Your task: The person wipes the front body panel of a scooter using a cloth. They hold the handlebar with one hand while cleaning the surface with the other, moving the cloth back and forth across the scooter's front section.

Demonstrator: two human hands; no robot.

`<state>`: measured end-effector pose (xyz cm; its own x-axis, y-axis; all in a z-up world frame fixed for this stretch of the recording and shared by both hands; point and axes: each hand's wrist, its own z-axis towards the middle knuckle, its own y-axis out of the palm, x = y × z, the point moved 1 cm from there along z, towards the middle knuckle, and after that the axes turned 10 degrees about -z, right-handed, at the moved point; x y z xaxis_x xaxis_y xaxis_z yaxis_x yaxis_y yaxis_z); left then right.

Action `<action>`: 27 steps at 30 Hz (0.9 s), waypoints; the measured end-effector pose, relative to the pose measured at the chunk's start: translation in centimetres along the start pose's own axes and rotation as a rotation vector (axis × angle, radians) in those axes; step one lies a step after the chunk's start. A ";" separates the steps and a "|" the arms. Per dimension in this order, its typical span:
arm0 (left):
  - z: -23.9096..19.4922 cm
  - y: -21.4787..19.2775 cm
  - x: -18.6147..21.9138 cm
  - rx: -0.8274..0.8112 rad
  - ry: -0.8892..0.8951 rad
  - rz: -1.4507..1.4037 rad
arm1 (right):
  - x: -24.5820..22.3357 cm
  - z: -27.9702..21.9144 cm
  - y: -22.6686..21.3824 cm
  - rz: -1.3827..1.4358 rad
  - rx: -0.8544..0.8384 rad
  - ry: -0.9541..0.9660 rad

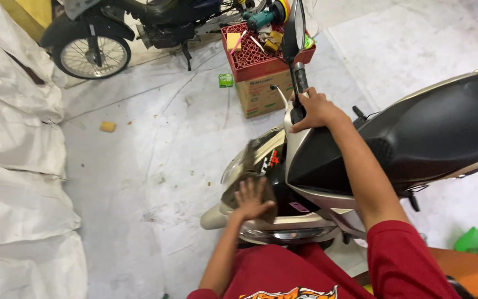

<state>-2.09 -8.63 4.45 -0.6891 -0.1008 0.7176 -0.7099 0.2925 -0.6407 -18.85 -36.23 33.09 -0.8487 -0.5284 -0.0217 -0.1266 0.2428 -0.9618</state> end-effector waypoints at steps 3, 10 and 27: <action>-1.1 -1.7 -4.0 -0.063 -0.236 -0.086 | 0.1 0.2 0.4 0.024 0.011 -0.019; -1.8 -1.8 -1.6 -0.122 -0.649 -0.189 | 1.1 1.2 1.1 0.019 0.025 -0.015; 7.8 -5.5 0.2 -0.006 -0.471 -0.101 | 0.9 0.5 2.2 0.104 0.007 0.023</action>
<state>0.59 -17.70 6.00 -0.6090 -0.5485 0.5729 -0.7765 0.2649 -0.5717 -19.65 -36.55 30.81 -0.8686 -0.4819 -0.1156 -0.0336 0.2899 -0.9565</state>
